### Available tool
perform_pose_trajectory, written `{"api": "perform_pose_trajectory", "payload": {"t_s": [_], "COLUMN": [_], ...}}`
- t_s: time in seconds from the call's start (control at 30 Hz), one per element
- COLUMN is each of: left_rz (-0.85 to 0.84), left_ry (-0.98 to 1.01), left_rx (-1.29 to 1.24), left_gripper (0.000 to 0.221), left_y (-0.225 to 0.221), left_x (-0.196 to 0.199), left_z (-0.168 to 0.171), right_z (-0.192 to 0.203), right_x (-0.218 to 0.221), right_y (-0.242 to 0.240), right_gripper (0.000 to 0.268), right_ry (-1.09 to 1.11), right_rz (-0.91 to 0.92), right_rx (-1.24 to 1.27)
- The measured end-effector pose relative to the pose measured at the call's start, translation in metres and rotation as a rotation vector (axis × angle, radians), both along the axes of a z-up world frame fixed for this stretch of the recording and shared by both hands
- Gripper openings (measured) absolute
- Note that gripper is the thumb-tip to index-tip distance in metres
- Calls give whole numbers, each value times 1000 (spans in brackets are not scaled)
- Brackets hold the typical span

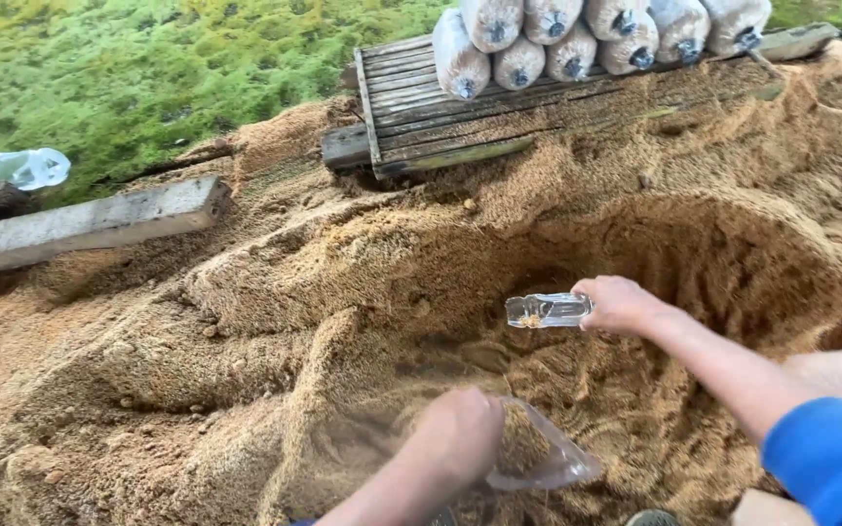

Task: Filling small plastic bags with grain or substrate from a large pile using a small plastic cup as a scoop.

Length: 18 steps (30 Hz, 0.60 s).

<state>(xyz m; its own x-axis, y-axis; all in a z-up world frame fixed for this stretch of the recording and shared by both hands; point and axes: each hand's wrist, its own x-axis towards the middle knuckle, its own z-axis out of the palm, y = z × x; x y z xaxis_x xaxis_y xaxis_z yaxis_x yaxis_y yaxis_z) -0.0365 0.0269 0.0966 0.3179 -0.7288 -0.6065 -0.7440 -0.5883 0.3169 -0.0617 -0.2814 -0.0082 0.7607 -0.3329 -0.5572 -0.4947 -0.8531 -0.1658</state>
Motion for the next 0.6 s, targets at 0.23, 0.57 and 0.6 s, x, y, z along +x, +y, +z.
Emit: {"api": "perform_pose_trajectory", "payload": {"t_s": [0.23, 0.57, 0.6], "left_rz": [-191, -203, -201], "left_ry": [32, 159, 160], "left_rx": [107, 194, 199], "left_gripper": [21, 37, 37], "left_y": [-9, -20, -21], "left_x": [14, 35, 36], "left_z": [-25, -44, -44], "right_z": [-84, -124, -128], "right_x": [41, 117, 123], "right_y": [2, 29, 39], "right_gripper": [39, 26, 26], "right_ry": [-125, -148, -147], "right_rz": [-271, -175, -174], "right_rx": [11, 183, 188]}}
